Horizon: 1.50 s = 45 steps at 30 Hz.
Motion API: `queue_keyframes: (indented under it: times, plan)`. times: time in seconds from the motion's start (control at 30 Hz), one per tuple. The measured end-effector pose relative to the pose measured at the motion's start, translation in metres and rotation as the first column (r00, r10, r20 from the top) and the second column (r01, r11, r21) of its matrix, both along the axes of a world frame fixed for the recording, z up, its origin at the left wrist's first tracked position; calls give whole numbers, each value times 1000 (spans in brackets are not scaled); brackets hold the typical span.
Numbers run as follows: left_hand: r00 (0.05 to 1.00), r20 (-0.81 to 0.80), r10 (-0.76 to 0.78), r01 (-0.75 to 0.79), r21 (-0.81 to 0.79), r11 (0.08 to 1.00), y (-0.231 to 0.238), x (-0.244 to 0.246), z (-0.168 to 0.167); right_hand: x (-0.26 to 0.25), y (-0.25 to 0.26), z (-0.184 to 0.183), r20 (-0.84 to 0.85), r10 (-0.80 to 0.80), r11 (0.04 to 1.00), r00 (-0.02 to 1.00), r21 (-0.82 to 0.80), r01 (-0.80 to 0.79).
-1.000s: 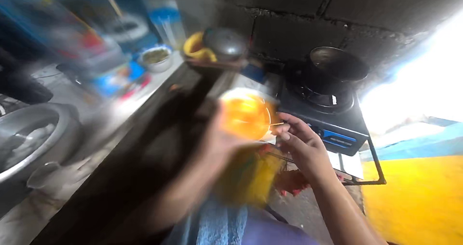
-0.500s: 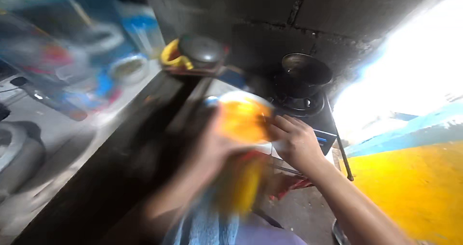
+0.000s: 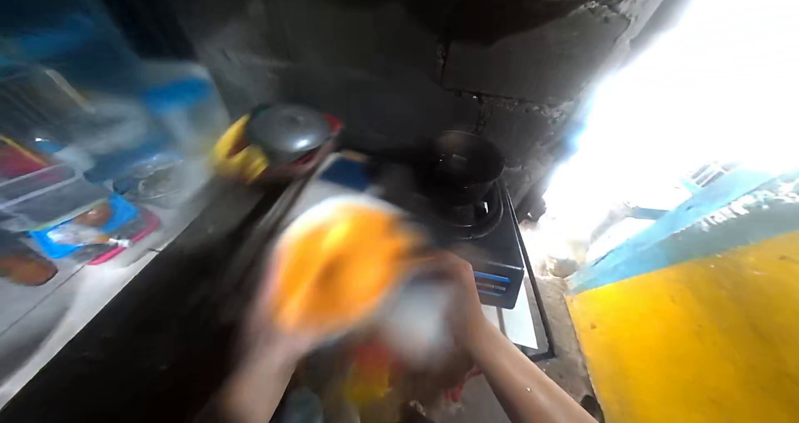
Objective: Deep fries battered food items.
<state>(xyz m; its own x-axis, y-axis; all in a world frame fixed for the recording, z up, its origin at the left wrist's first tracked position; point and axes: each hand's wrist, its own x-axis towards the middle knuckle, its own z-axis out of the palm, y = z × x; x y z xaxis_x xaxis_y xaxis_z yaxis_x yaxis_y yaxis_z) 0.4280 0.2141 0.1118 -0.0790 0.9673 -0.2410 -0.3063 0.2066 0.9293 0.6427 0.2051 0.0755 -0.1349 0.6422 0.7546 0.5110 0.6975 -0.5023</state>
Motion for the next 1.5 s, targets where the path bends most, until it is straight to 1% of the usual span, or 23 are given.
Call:
queue_keyframes:
  times: [0.1, 0.2, 0.27, 0.43, 0.57, 0.63, 0.73, 0.83, 0.93, 1.07, 1.17, 1.27, 1.4, 1.5]
  plan:
    - [997, -32, 64, -65, -9, 998, 3, 12, 7, 7, 7, -1, -73, 22, 1000, 997, -16, -24]
    - [992, -30, 121, -123, -74, 990, 2, 35, 35, 18, 13, 3, -118, 36, 999, 992, -24, -40]
    - [989, 1, 147, -147, -62, 987, 8, 40, 34, 28, 19, 7, -132, 50, 998, 990, -16, -52]
    - [996, 15, 93, -93, -5, 996, 17, 54, 37, 50, 35, 30, -157, 73, 997, 985, -11, -76]
    - [992, 64, 105, -106, 9, 994, 27, 64, 32, 64, 47, 46, -265, 137, 976, 954, -126, -175]
    - [996, 64, 67, -70, 37, 997, 32, 66, 29, 70, 53, 49, -332, 143, 952, 932, -210, -221]
    - [999, 33, 36, -38, 34, 999, 36, 77, 38, 75, 61, 59, -402, 136, 912, 906, -305, -272]
    - [997, 65, 41, -42, 19, 999, 40, 84, 45, 80, 65, 72, -465, 113, 852, 878, -410, -327]
    - [993, 102, 52, -55, 26, 998, 42, 90, 51, 87, 72, 81, -499, 94, 824, 862, -447, -349]
    - [990, 120, 68, -70, 14, 997, 46, 95, 57, 103, 81, 95, -472, 58, 842, 880, -450, -297]
    - [989, 118, 86, -89, 17, 996, 52, 94, 54, 122, 91, 106, -444, 36, 852, 895, -455, -260]
    - [988, 105, 118, -120, 16, 993, 55, 87, 48, 144, 102, 119, -380, -49, 831, 924, -528, -173]
    - [990, 67, 127, -130, 47, 990, 48, 67, 33, 167, 117, 129, -233, -145, 796, 962, -605, -27]
    - [976, 79, 203, -207, 34, 978, 36, 54, 29, 179, 133, 127, -167, -177, 756, 970, -654, 25]
